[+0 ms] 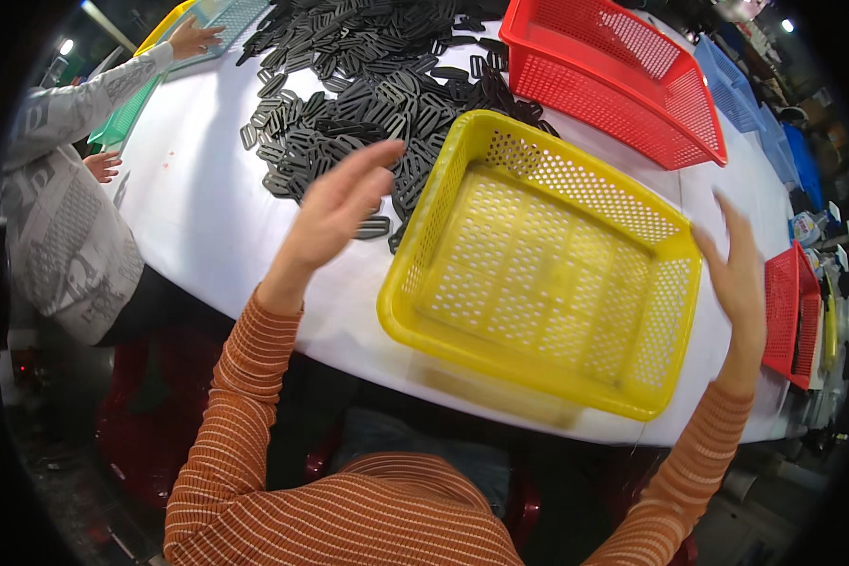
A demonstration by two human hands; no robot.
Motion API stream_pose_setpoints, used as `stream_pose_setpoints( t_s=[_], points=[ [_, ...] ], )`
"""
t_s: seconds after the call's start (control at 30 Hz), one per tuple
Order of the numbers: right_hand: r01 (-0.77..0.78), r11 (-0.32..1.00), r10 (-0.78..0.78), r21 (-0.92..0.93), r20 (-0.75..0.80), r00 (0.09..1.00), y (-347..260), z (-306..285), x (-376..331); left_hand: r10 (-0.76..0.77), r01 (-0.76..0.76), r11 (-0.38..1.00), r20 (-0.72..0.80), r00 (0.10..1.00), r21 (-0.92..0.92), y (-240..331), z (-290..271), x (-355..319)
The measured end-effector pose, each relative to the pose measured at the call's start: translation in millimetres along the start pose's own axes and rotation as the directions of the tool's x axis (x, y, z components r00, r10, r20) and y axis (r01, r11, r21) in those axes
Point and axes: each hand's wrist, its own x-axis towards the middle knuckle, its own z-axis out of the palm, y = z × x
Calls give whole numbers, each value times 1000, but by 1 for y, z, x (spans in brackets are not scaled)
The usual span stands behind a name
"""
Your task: The person moves a yellow basket and a red chair, then sits at a table. They pour black plastic buckles from a blue basket onto the table and begin sorting them by hand, placing them into the yellow basket.
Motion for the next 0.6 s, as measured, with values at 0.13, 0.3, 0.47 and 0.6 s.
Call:
stream_pose_setpoints(
  t_s=[0.13,0.3,0.47,0.6],
  points=[
    [-490,800,453,346,186,872,12,37,-91,-196,233,947,176,965,-220,1,40,-7],
    [-364,586,438,724,96,894,-15,45,-150,126,-109,955,46,991,-275,16,27,-36],
    [-249,558,440,792,-28,898,-106,-4,-272,141,-180,912,-131,981,-370,51,-3,-178],
    [-528,505,389,683,366,845,-118,15,-327,-301,276,914,-39,953,-296,41,-16,-281]
  ],
)
